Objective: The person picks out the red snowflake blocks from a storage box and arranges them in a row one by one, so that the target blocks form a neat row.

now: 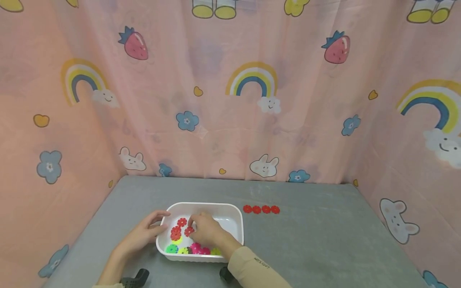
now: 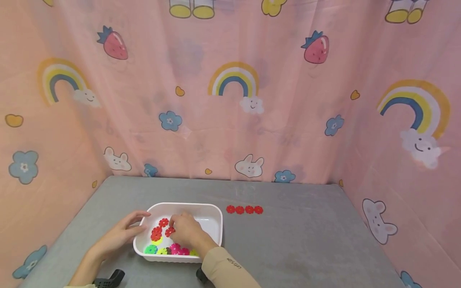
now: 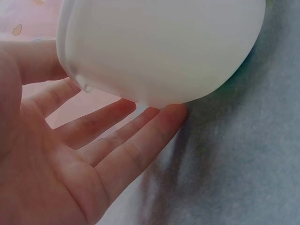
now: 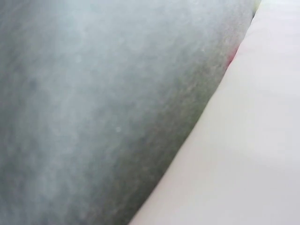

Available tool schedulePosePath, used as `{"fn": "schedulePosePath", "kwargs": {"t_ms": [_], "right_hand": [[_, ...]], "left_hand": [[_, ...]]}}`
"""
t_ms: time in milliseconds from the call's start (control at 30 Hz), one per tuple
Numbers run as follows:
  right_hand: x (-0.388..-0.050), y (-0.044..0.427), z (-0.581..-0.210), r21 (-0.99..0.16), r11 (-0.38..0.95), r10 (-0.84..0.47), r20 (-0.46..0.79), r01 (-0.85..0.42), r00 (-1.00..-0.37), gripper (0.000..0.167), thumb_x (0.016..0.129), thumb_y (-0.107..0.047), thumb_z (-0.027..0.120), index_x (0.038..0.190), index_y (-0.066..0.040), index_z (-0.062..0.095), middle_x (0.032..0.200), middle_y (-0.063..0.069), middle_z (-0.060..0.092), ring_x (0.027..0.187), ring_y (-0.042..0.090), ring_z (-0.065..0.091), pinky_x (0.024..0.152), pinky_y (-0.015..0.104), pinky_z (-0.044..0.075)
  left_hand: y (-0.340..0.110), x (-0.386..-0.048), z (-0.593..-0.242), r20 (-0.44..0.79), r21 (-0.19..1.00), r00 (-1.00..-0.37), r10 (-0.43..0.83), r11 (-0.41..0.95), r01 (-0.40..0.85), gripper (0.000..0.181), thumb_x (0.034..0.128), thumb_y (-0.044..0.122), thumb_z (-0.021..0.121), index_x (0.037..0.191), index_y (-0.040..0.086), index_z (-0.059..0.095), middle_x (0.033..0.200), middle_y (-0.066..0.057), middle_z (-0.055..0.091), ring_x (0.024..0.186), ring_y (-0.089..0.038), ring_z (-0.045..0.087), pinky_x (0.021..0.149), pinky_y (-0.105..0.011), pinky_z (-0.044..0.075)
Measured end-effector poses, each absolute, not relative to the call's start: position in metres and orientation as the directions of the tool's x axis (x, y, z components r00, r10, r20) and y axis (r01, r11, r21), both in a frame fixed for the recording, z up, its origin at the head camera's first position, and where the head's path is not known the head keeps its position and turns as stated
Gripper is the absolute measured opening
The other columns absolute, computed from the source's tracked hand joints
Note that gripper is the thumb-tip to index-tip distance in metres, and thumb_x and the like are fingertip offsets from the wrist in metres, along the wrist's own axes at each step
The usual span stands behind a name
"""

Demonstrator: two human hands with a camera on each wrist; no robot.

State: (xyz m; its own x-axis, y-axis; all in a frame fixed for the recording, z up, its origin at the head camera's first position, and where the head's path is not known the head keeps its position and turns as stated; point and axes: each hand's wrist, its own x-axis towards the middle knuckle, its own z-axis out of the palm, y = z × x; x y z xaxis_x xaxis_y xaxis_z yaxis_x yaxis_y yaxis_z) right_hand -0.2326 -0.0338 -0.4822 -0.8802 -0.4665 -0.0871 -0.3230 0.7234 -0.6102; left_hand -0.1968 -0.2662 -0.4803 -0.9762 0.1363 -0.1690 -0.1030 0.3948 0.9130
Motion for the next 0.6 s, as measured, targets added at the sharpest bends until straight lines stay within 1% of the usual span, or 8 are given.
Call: {"fn": "schedulePosePath", "kwargs": {"t_ms": [67,167,367,600], "right_hand": [[-0.2325,-0.0342,-0.4821,-0.604,0.727,-0.470,-0.091,-0.327,-0.878,0.024,0.085,-0.018,0.081,0.107,-0.021,0.071,0.098,-0.005,0.053,0.094,0.010,0.053,0.079,0.026,0.052],[-0.2321,-0.0342,-0.4816,-0.608,0.724,-0.476,-0.098,-0.326,-0.874,0.023,0.085,-0.018,0.081,0.106,-0.022,0.072,0.096,-0.006,0.053,0.092,0.010,0.052,0.077,0.025,0.052],[-0.2327,-0.0332,-0.4816,-0.652,0.698,-0.475,-0.114,-0.295,-0.873,0.020,0.085,-0.015,0.081,0.099,-0.018,0.067,0.089,-0.005,0.051,0.083,0.009,0.051,0.069,0.023,0.050],[-0.2324,-0.0327,-0.4804,-0.672,0.685,-0.480,-0.126,-0.281,-0.868,0.027,0.084,-0.016,0.083,0.099,-0.021,0.062,0.084,-0.007,0.055,0.075,0.008,0.055,0.065,0.022,0.052]], "left_hand": [[-0.2662,-0.1962,-0.4801,-0.170,0.913,-0.976,0.136,0.396,-0.104,0.045,0.1006,0.023,0.064,0.142,0.010,0.051,0.153,-0.027,0.039,0.135,-0.050,0.044,0.092,-0.050,0.057],[-0.2663,-0.1952,-0.4799,-0.170,0.911,-0.976,0.134,0.399,-0.104,0.045,0.1006,0.022,0.064,0.142,0.010,0.051,0.153,-0.027,0.039,0.135,-0.050,0.043,0.092,-0.051,0.056],[-0.2662,-0.1961,-0.4799,-0.175,0.908,-0.976,0.129,0.404,-0.109,0.046,0.1006,0.025,0.064,0.142,0.010,0.050,0.153,-0.027,0.039,0.135,-0.050,0.043,0.093,-0.051,0.056],[-0.2655,-0.1971,-0.4795,-0.177,0.906,-0.978,0.112,0.406,-0.117,0.046,0.0993,0.026,0.066,0.140,0.012,0.052,0.153,-0.025,0.040,0.137,-0.050,0.042,0.094,-0.051,0.056]]}}
